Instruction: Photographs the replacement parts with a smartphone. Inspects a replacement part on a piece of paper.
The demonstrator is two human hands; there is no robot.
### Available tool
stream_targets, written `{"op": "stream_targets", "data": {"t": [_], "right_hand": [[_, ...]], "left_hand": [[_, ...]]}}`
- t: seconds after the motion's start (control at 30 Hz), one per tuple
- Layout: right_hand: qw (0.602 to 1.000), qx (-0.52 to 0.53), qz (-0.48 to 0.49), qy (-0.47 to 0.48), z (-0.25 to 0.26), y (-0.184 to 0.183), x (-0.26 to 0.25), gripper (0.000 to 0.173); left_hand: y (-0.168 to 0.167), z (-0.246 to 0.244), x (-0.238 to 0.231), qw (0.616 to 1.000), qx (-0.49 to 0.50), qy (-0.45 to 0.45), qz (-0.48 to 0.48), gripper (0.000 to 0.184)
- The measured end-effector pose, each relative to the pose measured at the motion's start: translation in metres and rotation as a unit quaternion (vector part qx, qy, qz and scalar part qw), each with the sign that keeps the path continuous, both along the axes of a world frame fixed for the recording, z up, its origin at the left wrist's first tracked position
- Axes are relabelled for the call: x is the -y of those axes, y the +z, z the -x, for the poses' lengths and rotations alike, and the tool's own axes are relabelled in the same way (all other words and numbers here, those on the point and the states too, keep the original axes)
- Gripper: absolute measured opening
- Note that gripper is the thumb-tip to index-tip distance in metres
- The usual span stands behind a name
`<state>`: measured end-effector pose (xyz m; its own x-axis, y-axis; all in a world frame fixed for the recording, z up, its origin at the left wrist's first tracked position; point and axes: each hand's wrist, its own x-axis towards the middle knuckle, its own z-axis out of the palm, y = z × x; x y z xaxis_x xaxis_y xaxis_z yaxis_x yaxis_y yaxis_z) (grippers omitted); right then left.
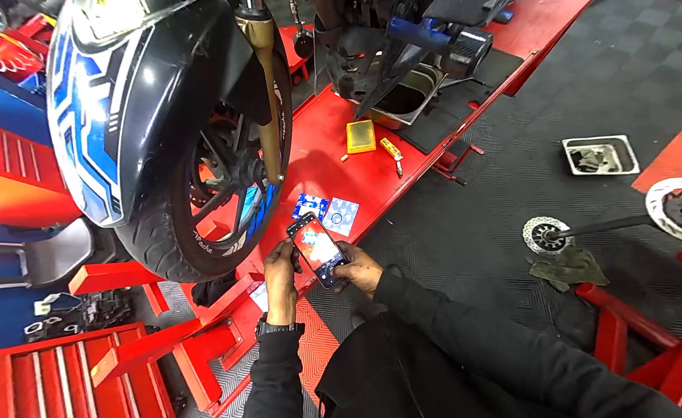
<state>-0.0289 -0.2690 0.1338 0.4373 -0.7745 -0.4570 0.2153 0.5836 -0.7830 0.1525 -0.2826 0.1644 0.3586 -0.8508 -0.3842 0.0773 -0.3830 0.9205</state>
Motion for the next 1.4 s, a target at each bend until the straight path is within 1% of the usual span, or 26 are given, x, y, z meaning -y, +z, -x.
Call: {"op": "stream_targets", "data": {"t": [0.17,0.5,0.6,0.73,0.87,0.97,1.0,1.03,1.1,1.17,1.23,1.33,1.4], "right_hand": [[1.000,-0.004,0.007,0.006,0.003,0.003,0.002,0.054],[1.000,0.014,-0.003,-0.008,0.005,0.002,0.002,0.055],[1.000,0.004,-0.002,-0.002,0.005,0.003,0.003,0.055],[0.998,-0.057,0.017,0.011,0.008,0.008,0.005,0.065],[0.990,-0.125,0.051,0.046,0.014,-0.008,0.010,0.077],[0.977,-0.186,0.069,0.071,0.021,-0.012,0.015,0.082],[0.978,-0.180,0.067,0.075,0.025,-0.012,0.015,0.082],[0.983,-0.153,0.060,0.077,0.030,-0.014,0.016,0.083],[0.996,-0.052,0.022,0.072,0.045,-0.023,0.018,0.079],[0.995,0.051,-0.037,0.072,0.066,-0.035,0.020,0.072],[0.989,0.100,-0.081,0.069,0.088,-0.051,0.022,0.068],[0.989,0.088,-0.112,0.045,0.117,-0.080,0.030,0.063],[0.991,0.045,-0.125,0.013,0.131,-0.098,0.043,0.057]], "left_hand": [[0.001,0.001,0.001,1.000,-0.011,0.011,0.001,0.027],[-0.002,0.002,0.004,1.000,0.002,0.008,-0.002,0.030],[-0.003,0.003,0.006,1.000,0.001,0.009,-0.003,0.030],[-0.004,0.006,0.007,1.000,0.007,0.006,-0.011,0.030],[-0.008,0.013,0.009,1.000,0.015,0.003,-0.012,0.032],[-0.011,0.022,0.011,1.000,0.017,-0.003,-0.017,0.031],[-0.013,0.026,0.011,1.000,0.016,-0.002,-0.019,0.031],[-0.015,0.030,0.012,1.000,0.015,-0.002,-0.026,0.031],[-0.020,0.037,0.015,0.999,0.017,-0.015,-0.041,0.030],[-0.029,0.046,0.016,0.997,0.017,-0.043,-0.058,0.028],[-0.040,0.056,0.017,0.993,0.025,-0.079,-0.079,0.027],[-0.062,0.063,0.023,0.979,0.052,-0.157,-0.121,0.025],[-0.083,0.055,0.030,0.954,0.139,-0.214,-0.154,0.025]]}}
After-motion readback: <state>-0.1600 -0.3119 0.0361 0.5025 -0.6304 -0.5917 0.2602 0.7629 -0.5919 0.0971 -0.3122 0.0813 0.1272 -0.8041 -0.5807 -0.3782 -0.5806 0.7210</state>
